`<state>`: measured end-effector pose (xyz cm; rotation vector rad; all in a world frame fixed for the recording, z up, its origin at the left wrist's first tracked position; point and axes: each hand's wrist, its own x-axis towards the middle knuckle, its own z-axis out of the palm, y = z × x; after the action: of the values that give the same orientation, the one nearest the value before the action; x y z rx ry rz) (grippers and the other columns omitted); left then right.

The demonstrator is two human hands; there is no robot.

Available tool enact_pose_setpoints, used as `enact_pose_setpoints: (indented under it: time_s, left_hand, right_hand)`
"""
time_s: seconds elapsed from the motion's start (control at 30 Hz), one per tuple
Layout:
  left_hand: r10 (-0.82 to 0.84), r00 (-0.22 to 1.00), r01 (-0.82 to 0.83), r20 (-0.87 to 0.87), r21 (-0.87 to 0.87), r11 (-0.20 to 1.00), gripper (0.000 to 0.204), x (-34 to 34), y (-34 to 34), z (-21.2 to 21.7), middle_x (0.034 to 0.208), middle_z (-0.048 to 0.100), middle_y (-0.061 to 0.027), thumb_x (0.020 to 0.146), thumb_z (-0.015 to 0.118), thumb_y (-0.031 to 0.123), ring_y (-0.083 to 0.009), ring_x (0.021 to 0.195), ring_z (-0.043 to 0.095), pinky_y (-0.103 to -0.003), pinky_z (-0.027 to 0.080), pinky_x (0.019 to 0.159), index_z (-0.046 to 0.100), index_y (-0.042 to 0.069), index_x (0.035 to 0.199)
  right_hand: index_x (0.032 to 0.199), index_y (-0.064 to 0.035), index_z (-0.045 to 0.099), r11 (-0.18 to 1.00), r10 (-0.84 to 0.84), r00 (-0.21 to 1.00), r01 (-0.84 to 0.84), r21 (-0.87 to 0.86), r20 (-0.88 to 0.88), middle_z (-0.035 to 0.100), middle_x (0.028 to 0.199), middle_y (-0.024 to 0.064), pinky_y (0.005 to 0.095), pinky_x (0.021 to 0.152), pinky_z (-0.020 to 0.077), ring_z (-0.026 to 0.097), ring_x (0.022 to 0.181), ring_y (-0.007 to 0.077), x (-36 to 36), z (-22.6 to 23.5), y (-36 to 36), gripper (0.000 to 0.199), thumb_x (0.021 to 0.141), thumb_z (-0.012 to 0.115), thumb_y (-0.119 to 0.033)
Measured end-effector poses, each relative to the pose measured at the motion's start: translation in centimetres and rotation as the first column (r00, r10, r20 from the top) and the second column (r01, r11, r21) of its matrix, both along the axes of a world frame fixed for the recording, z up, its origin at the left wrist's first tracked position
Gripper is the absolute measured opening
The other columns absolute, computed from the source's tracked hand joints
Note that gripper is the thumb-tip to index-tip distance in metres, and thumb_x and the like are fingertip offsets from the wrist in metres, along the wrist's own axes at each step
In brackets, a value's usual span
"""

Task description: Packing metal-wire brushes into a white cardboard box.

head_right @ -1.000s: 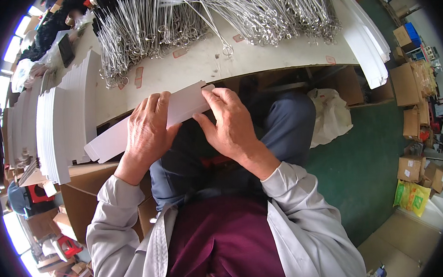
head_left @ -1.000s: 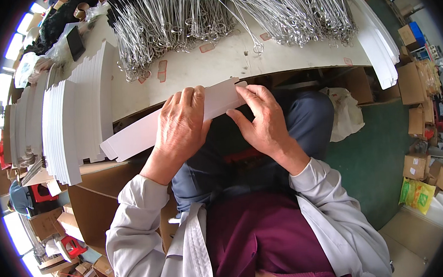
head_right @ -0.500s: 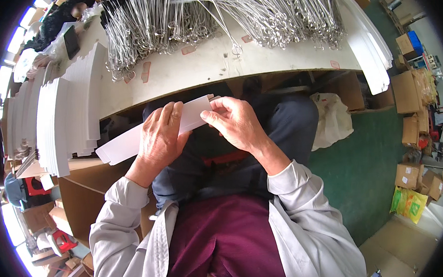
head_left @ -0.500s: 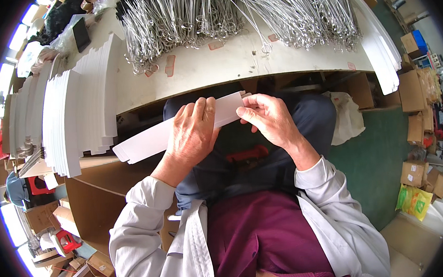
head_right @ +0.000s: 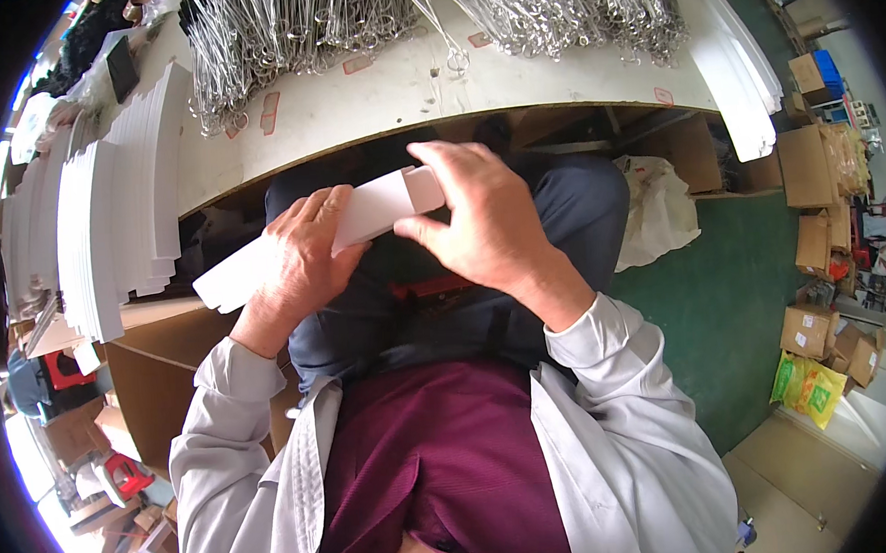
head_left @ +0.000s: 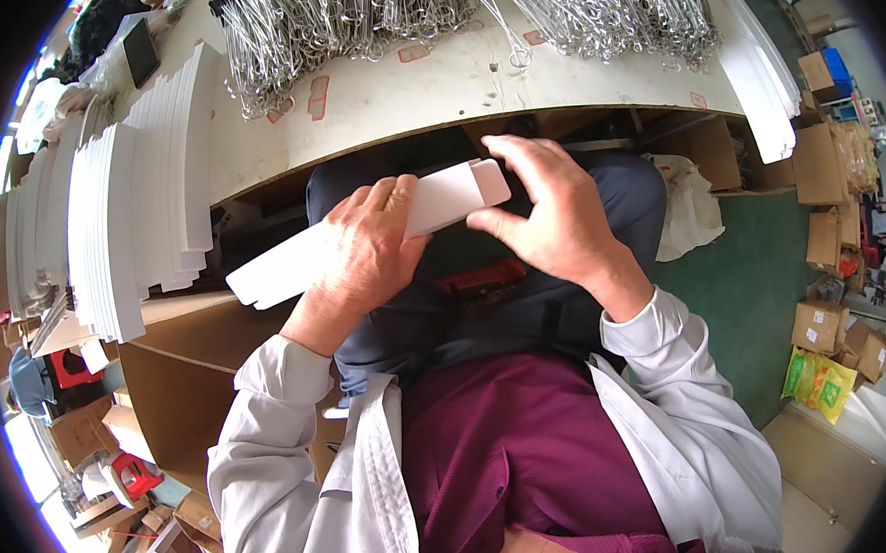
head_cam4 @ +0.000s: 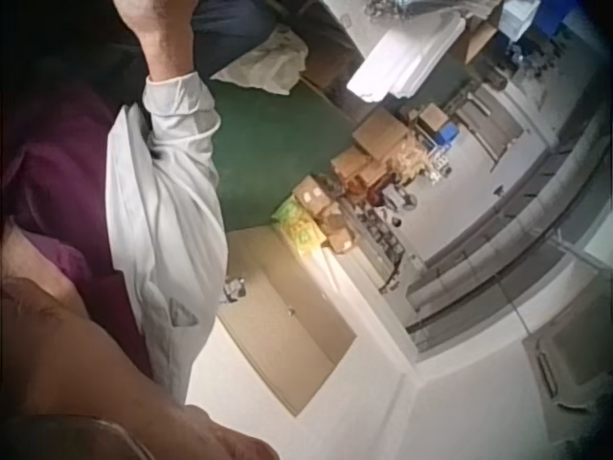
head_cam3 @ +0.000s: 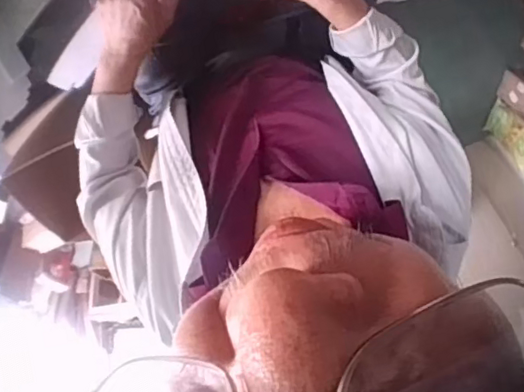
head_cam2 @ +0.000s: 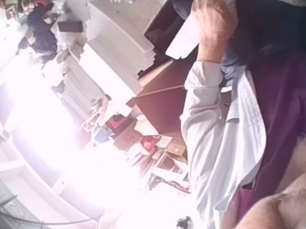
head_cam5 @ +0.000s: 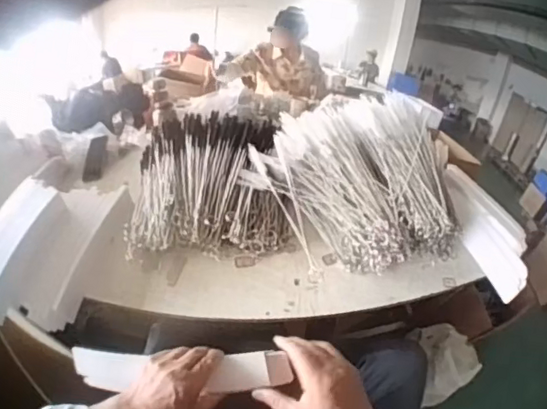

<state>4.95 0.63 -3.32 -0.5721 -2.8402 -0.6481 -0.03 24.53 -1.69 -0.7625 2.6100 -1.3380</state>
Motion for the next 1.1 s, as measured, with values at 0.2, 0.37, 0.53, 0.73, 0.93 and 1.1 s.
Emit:
enact_pose_setpoints:
  time_s: [0.2, 0.37, 0.53, 0.73, 0.93, 1.1]
  left_hand:
    - [-0.098, 0.994, 0.095, 0.054, 0.041, 0.995, 0.051, -0.9, 2.0, 0.1, 0.109, 0.069, -0.0177, 0.075, 0.077, 0.012, -0.0378, 0.096, 0.069, -0.047, 0.057, 0.085, 0.060, 0.000, 0.121]
    - [-0.115, 0.993, 0.113, 0.016, 0.071, 0.991, 0.061, 0.2, 0.7, -0.5, 0.112, 0.066, -0.0191, 0.077, 0.082, 0.021, -0.0370, 0.100, 0.067, -0.045, 0.055, 0.087, 0.056, -0.003, 0.127]
    - [-0.086, 0.994, 0.088, 0.072, -0.024, 0.996, 0.062, 0.3, -0.9, 0.1, 0.113, 0.066, -0.0199, 0.077, 0.083, 0.023, -0.0379, 0.102, 0.067, -0.046, 0.054, 0.090, 0.057, -0.004, 0.127]
    - [-0.107, 0.989, 0.107, 0.103, 0.015, 0.994, 0.061, -0.5, -0.8, 0.6, 0.116, 0.066, -0.0209, 0.078, 0.083, 0.023, -0.0388, 0.105, 0.066, -0.047, 0.053, 0.094, 0.058, -0.004, 0.126]
    - [-0.010, 0.998, 0.003, -0.062, -0.105, 0.994, 0.069, -1.8, -3.3, 2.5, 0.126, 0.063, -0.0232, 0.078, 0.084, 0.022, -0.0409, 0.116, 0.061, -0.048, 0.049, 0.102, 0.056, -0.006, 0.134]
    - [0.040, 0.993, -0.054, -0.111, -0.130, 0.990, 0.062, -5.1, -4.6, 1.5, 0.128, 0.063, -0.0233, 0.083, 0.080, 0.024, -0.0413, 0.118, 0.061, -0.049, 0.048, 0.103, 0.057, -0.006, 0.133]
  right_hand:
    - [0.135, 0.0070, 0.055, 0.916, 0.339, 0.841, -0.193, 0.352, -0.422, 0.063, 0.124, 0.0191, 0.0458, 0.107, 0.0447, 0.059, 0.119, 0.0359, -0.1, -2.0, -1.2, 0.067, 0.083, 0.081, -0.028]
    - [0.132, 0.0087, 0.055, 0.879, 0.413, 0.839, -0.264, 0.397, -0.354, 0.063, 0.120, 0.0203, 0.0457, 0.102, 0.0483, 0.062, 0.112, 0.0364, -0.4, -2.0, -0.2, 0.062, 0.085, 0.079, -0.025]
    - [0.132, 0.0061, 0.056, 0.890, 0.372, 0.835, -0.196, 0.412, -0.405, 0.063, 0.124, 0.0206, 0.0475, 0.103, 0.0486, 0.061, 0.115, 0.0378, 0.0, -1.9, -0.3, 0.064, 0.079, 0.083, -0.017]
    - [0.135, 0.0078, 0.055, 0.872, 0.429, 0.776, -0.223, 0.435, -0.462, 0.062, 0.123, 0.0198, 0.0454, 0.101, 0.0487, 0.061, 0.112, 0.0355, -0.9, -1.8, -1.3, 0.062, 0.084, 0.078, -0.019]
    - [0.137, 0.0071, 0.055, 0.886, 0.384, 0.738, -0.125, 0.446, -0.555, 0.062, 0.127, 0.0182, 0.0442, 0.104, 0.0473, 0.060, 0.116, 0.0331, -3.4, -0.5, -1.9, 0.057, 0.092, 0.071, -0.025]
    - [0.135, 0.0042, 0.058, 0.903, 0.352, 0.723, -0.096, 0.419, -0.594, 0.063, 0.128, 0.0166, 0.0436, 0.105, 0.0472, 0.060, 0.118, 0.0327, -7.3, -1.6, -3.7, 0.051, 0.093, 0.070, -0.023]
